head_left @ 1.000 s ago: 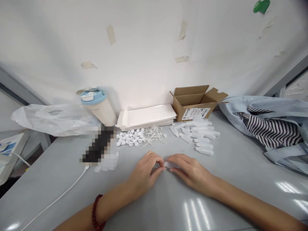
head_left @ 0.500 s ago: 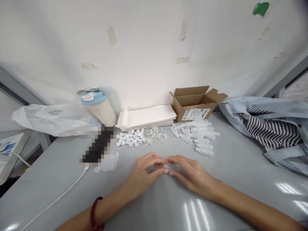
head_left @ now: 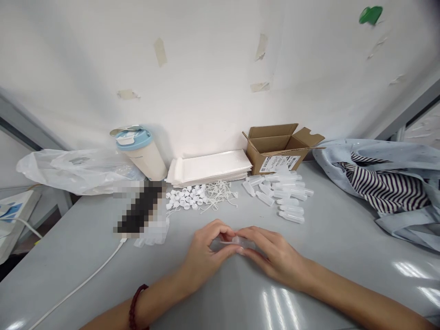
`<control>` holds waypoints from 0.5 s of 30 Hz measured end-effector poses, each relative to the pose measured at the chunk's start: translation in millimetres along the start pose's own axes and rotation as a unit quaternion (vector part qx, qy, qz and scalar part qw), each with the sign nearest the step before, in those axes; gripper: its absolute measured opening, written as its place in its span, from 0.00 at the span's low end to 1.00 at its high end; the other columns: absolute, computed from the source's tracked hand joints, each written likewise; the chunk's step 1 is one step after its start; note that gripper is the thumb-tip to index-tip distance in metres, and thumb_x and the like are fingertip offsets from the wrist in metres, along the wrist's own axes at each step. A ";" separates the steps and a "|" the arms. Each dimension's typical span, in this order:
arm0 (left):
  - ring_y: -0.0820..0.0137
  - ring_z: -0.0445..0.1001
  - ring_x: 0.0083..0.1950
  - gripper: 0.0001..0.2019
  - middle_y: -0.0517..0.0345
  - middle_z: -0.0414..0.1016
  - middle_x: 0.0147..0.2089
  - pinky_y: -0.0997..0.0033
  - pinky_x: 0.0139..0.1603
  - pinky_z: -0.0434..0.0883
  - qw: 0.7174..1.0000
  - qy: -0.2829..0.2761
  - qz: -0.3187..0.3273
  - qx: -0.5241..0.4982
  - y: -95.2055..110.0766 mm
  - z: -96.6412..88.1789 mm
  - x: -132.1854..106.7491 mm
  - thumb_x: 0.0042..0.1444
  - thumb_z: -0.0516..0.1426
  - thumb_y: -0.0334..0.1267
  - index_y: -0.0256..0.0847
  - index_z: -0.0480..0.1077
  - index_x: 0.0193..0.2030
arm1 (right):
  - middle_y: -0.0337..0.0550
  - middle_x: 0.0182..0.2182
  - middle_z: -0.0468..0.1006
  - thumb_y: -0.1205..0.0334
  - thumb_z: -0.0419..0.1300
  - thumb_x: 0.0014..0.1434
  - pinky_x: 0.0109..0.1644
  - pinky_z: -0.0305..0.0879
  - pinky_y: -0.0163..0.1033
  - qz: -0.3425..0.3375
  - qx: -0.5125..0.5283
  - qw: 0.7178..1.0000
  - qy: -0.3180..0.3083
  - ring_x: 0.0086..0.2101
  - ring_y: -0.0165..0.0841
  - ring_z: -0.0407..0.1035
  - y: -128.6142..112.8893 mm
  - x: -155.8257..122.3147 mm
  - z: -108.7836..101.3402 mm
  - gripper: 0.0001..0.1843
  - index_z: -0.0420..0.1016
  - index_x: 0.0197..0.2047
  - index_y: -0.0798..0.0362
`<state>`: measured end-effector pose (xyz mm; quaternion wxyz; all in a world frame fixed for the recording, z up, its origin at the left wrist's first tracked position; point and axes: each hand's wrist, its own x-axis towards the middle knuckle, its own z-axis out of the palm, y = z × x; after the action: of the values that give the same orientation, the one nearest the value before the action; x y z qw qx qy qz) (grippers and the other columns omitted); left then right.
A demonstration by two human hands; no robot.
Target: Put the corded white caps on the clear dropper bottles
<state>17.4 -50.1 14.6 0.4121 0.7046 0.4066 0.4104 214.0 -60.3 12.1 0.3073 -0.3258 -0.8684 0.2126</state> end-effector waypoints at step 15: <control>0.69 0.75 0.38 0.05 0.58 0.75 0.35 0.70 0.40 0.72 0.994 -0.037 -0.093 -0.049 4.4 -1.5 -2.1 0.56 0.58 0.39 0.40 0.72 0.36 | 0.51 0.41 0.77 0.69 0.56 0.62 0.40 0.72 0.38 -0.004 0.038 0.999 0.039 0.39 0.35 0.74 4.7 -1.9 2.7 0.14 0.66 0.52 0.54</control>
<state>16.4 -53.1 18.6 0.4975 0.6575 0.4337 0.3634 215.4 -58.8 6.8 0.3538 -0.3188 -0.8483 0.2313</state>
